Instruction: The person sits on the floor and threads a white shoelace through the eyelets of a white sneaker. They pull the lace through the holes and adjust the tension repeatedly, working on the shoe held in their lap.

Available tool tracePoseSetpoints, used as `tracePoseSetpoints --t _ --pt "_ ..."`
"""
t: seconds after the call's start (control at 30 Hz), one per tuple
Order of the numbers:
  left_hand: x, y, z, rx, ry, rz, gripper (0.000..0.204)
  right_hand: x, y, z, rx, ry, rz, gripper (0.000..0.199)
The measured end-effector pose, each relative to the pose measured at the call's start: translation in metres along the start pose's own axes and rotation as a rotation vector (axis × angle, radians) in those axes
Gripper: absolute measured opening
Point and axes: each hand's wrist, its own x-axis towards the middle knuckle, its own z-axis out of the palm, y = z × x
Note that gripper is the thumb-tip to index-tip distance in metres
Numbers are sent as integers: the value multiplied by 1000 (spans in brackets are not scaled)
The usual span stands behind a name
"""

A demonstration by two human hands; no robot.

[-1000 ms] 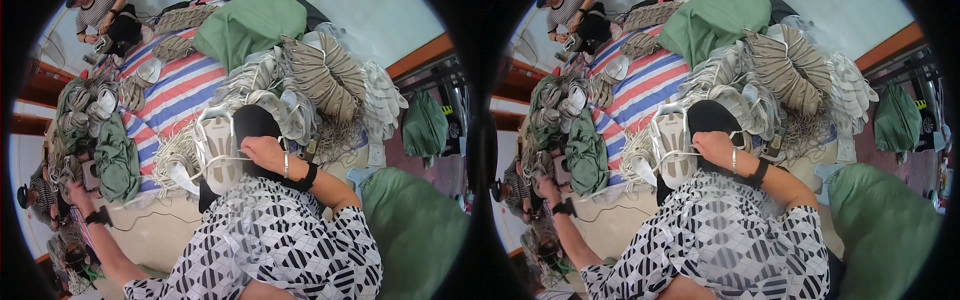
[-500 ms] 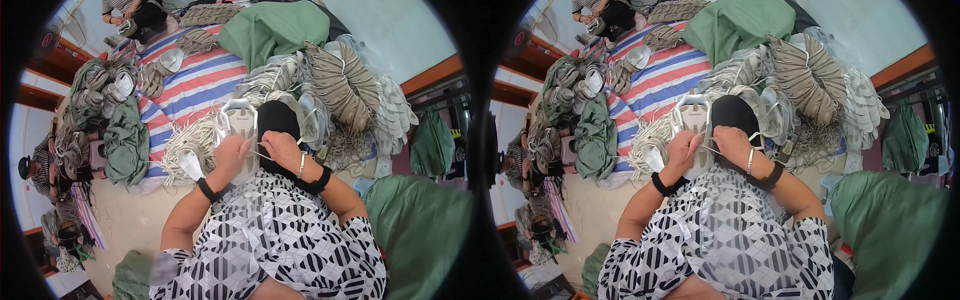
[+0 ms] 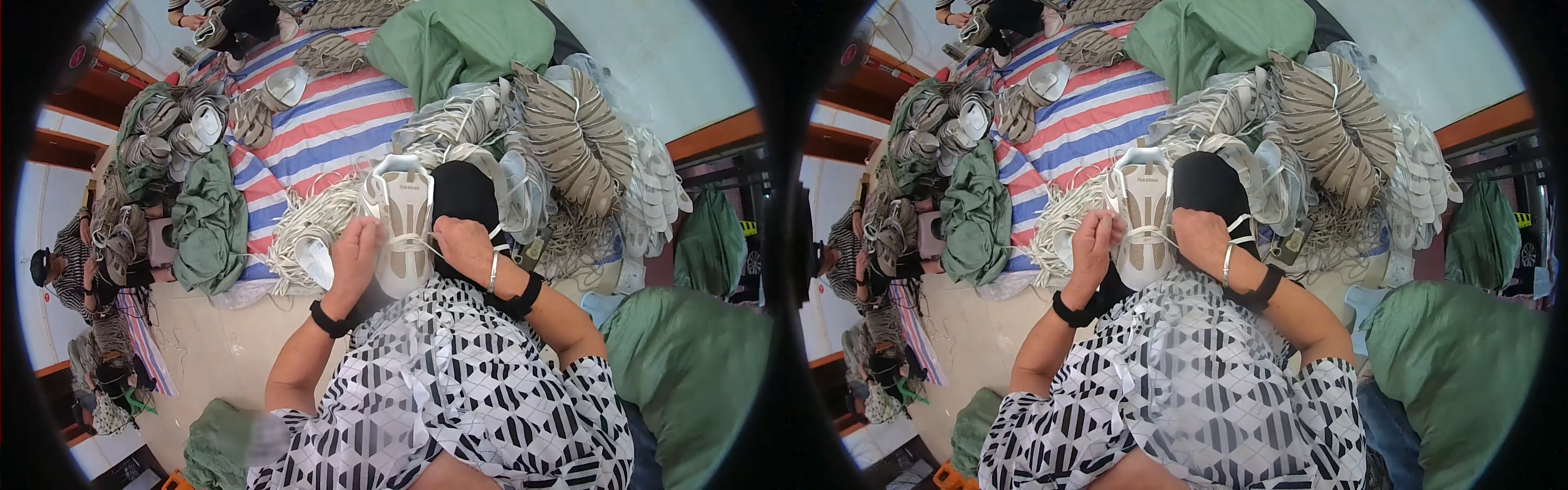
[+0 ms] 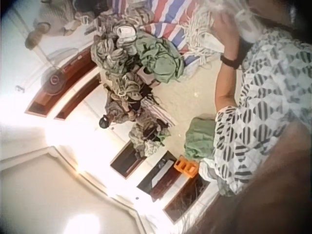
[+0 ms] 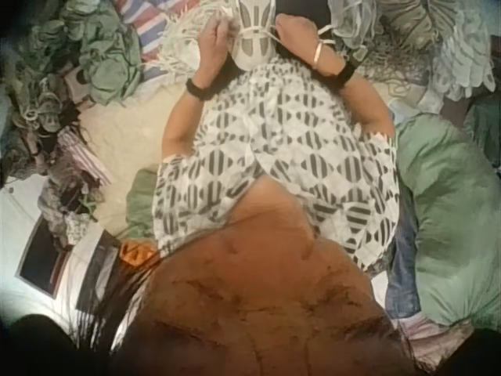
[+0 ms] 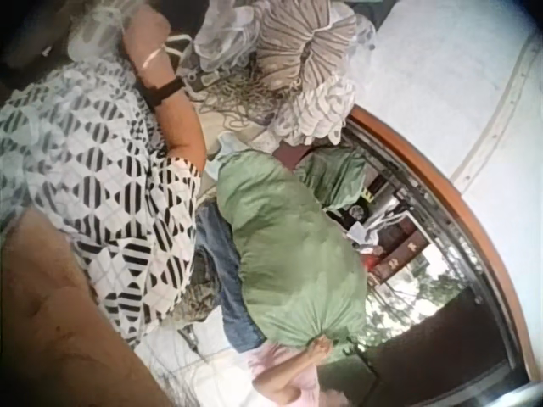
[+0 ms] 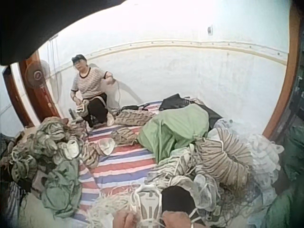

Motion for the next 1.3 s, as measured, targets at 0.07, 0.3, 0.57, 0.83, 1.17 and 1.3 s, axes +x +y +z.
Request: tracePoseSetpoints --t 0.07,0.3,0.57,0.83,1.17,1.3 --pt "-3 -14 -1 0 -106 -44 22 -1 -3 0 8 46 5 15" --pt "8 -11 -21 -151 -111 -319 23 10 -1 13 -98 -109 -94 13" --pt "17 -16 -16 5 -359 -199 19 22 -10 -46 -255 16 -418 11" --pt "7 -12 -20 -109 -281 -250 14 57 -6 -35 -234 -253 -616 13" --pt "15 1 -2 -50 -231 -436 17 53 26 -34 -174 -332 -667 15" --pt "27 15 8 722 -203 227 14 60 42 -16 -59 -252 -688 6"
